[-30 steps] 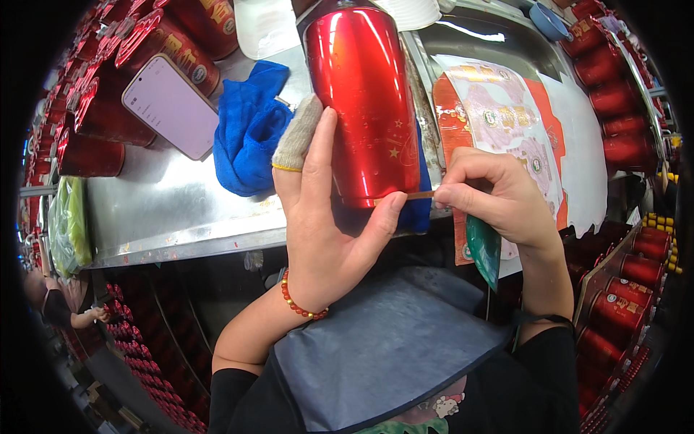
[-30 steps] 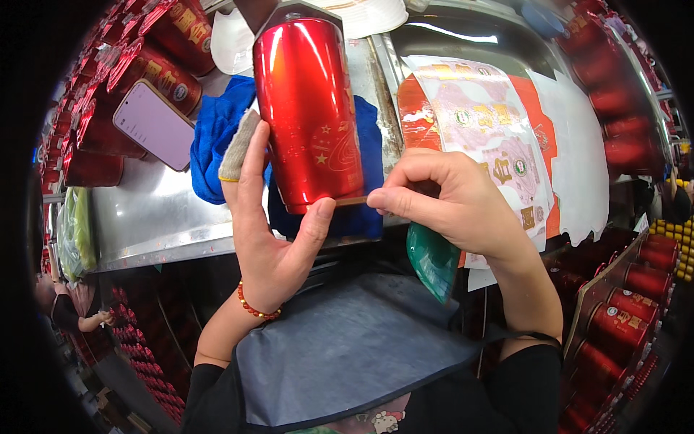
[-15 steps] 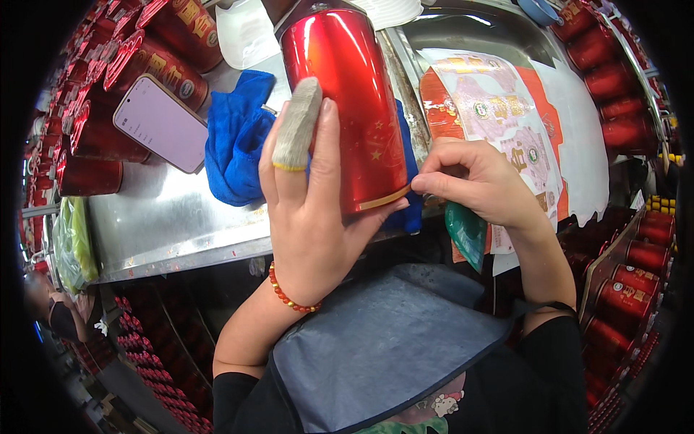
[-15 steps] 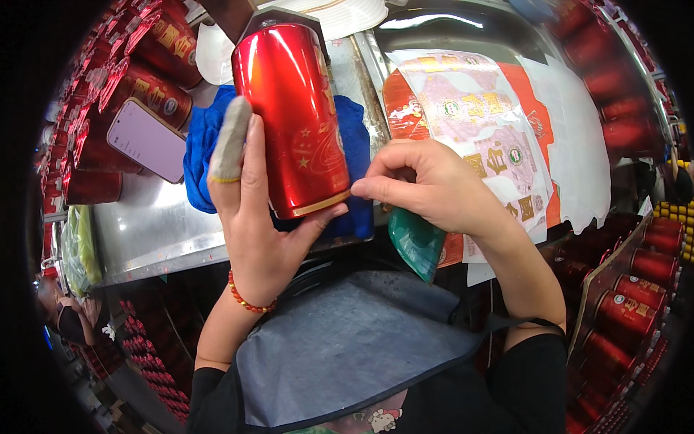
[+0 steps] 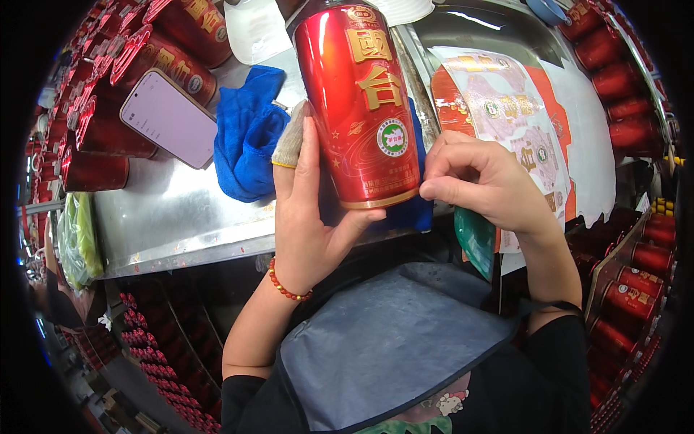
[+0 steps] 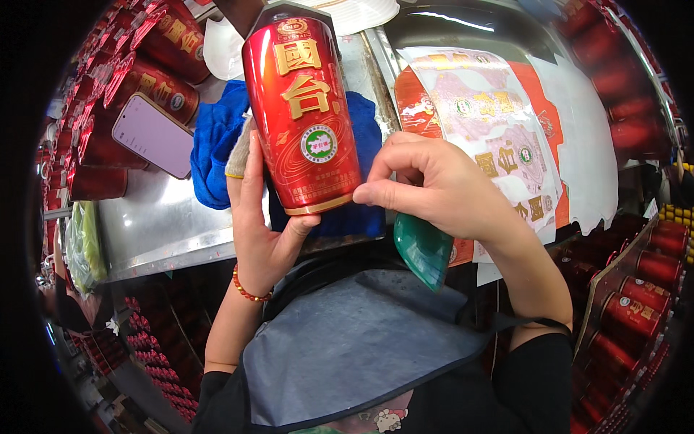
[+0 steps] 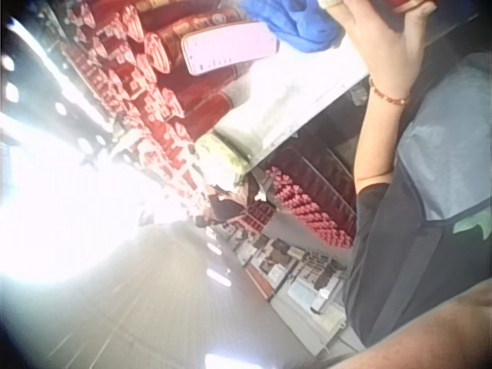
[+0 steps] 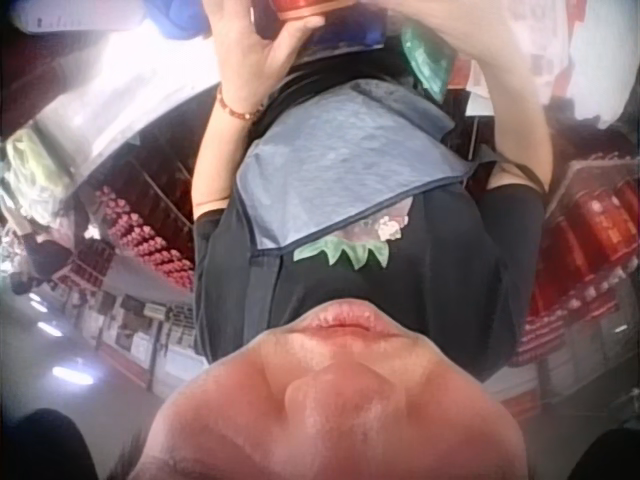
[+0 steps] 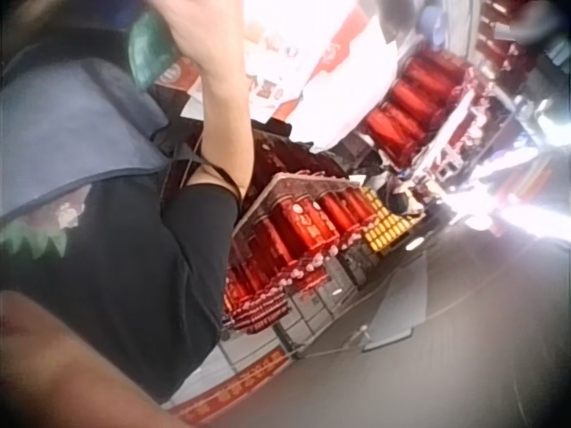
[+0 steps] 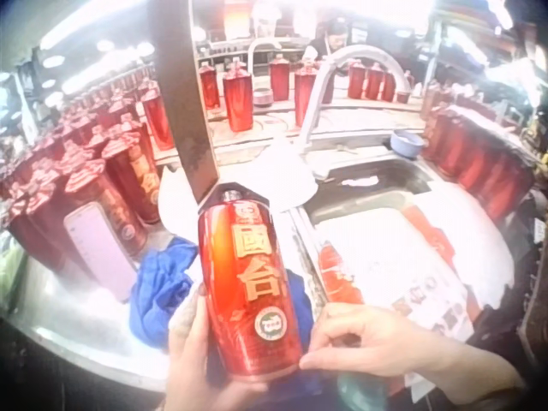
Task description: The person repeatedly wipes the exterior of a red cylindrical container using a green sponge and a blue cloth. They rotate the container to clean different sides and occasionally inspect the surface. The container is handled one at a time on a stainless steel work surface.
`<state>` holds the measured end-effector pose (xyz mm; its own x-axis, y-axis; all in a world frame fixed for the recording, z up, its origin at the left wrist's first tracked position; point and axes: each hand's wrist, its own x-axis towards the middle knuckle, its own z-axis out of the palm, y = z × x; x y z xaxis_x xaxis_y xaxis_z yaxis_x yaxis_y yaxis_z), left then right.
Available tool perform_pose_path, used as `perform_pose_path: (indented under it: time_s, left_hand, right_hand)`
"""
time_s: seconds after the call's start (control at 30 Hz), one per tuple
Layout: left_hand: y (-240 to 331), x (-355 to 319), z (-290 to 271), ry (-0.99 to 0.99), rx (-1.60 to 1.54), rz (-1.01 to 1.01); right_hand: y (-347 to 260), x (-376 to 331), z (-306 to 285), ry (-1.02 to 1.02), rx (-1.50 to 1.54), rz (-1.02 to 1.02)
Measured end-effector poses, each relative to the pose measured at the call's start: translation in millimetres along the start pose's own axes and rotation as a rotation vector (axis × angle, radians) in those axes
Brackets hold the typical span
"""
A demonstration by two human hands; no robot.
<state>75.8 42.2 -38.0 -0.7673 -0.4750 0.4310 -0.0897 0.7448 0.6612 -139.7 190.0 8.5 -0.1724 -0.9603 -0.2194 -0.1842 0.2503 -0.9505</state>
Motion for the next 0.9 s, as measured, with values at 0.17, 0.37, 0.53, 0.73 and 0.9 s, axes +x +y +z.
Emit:
perform_pose_path:
  time_s: [0.17, 0.37, 0.53, 0.73, 0.9]
  left_hand:
    - [-2, 0, -2, -0.027, 0.014, 0.005]
    - [-8, -1, -4, -0.075, -0.033, -0.008]
    - [-12, -6, -4, -0.084, -0.006, -0.020]
    - [22, -34, -6, 0.144, 0.174, 0.185]
    - [23, -26, 7, 0.186, 0.270, 0.432]
  right_hand:
    - [-12, -4, -4, -0.015, 0.058, 0.028]
    - [-4, -2, -5, -0.007, 0.045, 0.028]
    - [-1, 2, -2, 0.000, 0.019, 0.059]
    - [1, 4, -2, -0.011, -0.011, 0.069]
    - [3, 6, 1, 0.025, -0.018, 0.026]
